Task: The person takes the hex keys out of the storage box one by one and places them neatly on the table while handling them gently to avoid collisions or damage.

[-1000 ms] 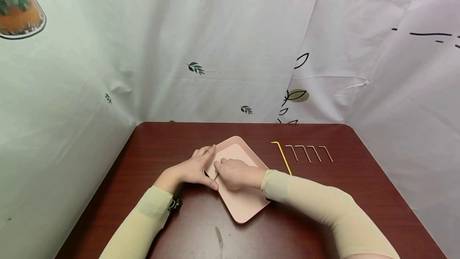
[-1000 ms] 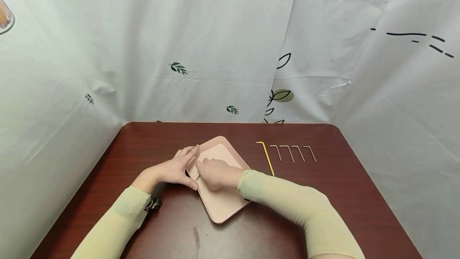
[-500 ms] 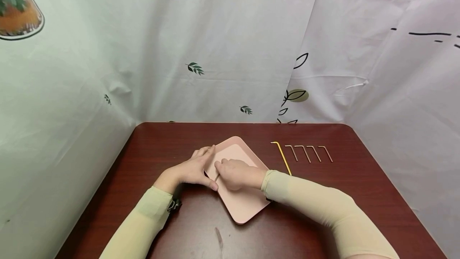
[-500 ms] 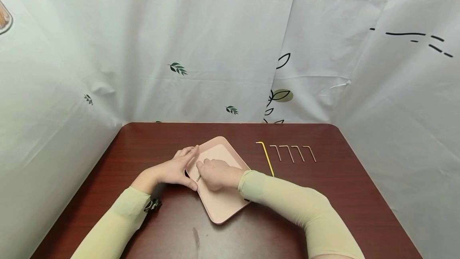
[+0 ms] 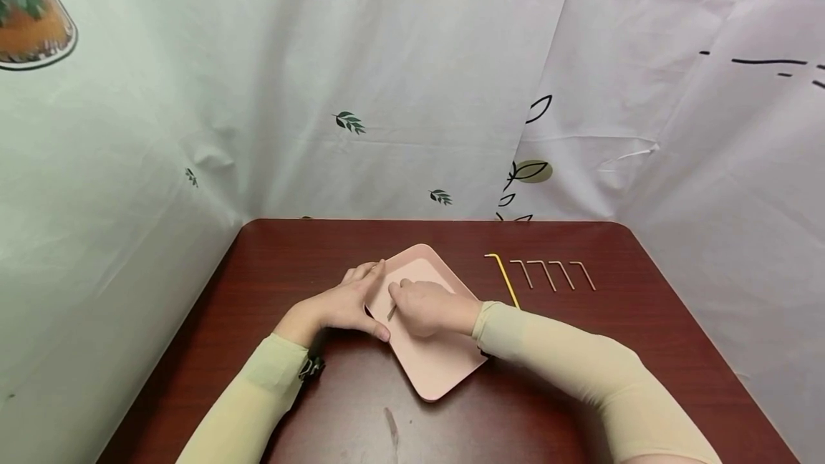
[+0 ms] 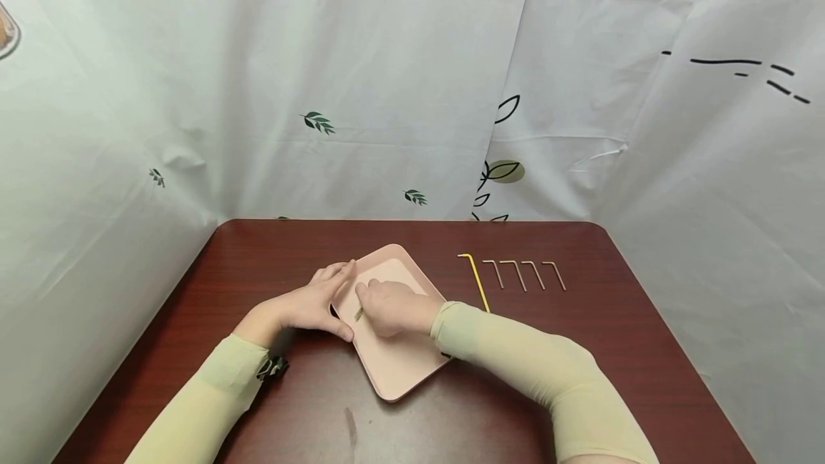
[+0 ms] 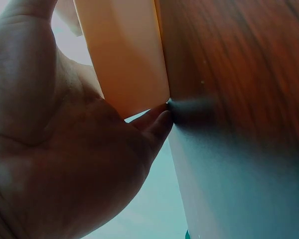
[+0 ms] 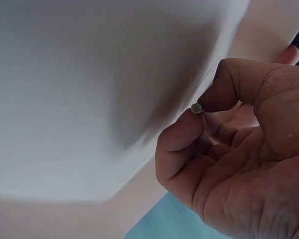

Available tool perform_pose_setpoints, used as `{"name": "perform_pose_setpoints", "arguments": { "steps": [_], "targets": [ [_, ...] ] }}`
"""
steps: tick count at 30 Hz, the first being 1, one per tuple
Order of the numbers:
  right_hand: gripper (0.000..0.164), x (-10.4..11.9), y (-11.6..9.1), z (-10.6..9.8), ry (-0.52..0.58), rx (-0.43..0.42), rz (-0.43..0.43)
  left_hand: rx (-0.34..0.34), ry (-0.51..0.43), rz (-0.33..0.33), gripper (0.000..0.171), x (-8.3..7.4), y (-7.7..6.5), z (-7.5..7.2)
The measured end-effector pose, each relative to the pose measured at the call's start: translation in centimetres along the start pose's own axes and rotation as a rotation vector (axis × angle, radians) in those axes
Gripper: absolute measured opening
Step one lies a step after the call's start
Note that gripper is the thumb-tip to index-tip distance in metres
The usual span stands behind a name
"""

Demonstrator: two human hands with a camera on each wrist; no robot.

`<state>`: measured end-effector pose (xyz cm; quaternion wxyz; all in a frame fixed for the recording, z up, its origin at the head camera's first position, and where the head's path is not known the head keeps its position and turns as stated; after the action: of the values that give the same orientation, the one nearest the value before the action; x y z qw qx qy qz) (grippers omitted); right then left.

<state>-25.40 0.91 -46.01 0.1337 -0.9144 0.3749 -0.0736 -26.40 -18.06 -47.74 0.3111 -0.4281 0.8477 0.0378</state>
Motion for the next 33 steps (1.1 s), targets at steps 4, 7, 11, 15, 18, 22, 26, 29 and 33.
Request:
{"name": "perform_pose_setpoints", "arguments": {
  "steps": [4, 7, 11, 15, 18, 22, 26, 29, 33],
  "targets": [
    [0.035, -0.2, -0.2, -0.4, 0.01, -0.007, -0.005, 0.0, -0.006, 0.001, 0.153, -0.1, -0.1, 0.0],
    [0.035, -0.5, -0.4, -0.6, 0.024, -0.004, -0.003, -0.001, -0.003, 0.004, 0.153, 0.0, -0.1, 0.0],
    [0.034, -0.8, -0.8, -1.1, 0.06, -0.007, -0.001, -0.006, 0.005, 0.006, 0.153, 0.2, 0.0, 0.0],
    [0.031, -1.0, -1.2, -1.5, 0.075, -0.024, -0.01, -0.007, 0.011, 0.008, 0.154, 0.3, 0.0, 0.0],
    [0.027, -1.2, -1.5, -1.8, 0.074, -0.037, -0.013, -0.009, 0.008, 0.012, 0.154, 0.2, 0.1, 0.0],
    [0.023, -1.5, -1.6, -2.0, 0.085, -0.04, -0.012, -0.006, 0.006, 0.009, 0.155, 0.2, 0.2, 0.1],
    [0.024, -1.7, -1.8, -2.3, 0.105, -0.048, -0.022, 0.0, 0.009, 0.006, 0.156, 0.2, 0.2, 0.2],
    [0.025, -1.8, -2.0, -2.6, 0.123, -0.053, -0.032, -0.002, 0.008, 0.01, 0.156, 0.1, 0.1, 0.1],
    [0.026, -2.1, -2.2, -2.7, 0.151, -0.05, -0.025, -0.006, 0.013, 0.011, 0.156, 0.0, 0.1, 0.1]
  ]
}}
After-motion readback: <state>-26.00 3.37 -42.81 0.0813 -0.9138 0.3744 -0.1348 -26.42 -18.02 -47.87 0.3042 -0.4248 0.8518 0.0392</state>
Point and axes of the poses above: each hand's wrist, its own y-axis towards the middle knuckle, its own z-axis out of the palm, x = y × z, the point moved 3 cm from there along y, towards the middle knuckle, and after that the axes turned 9 degrees about x, right-handed, at the moved point
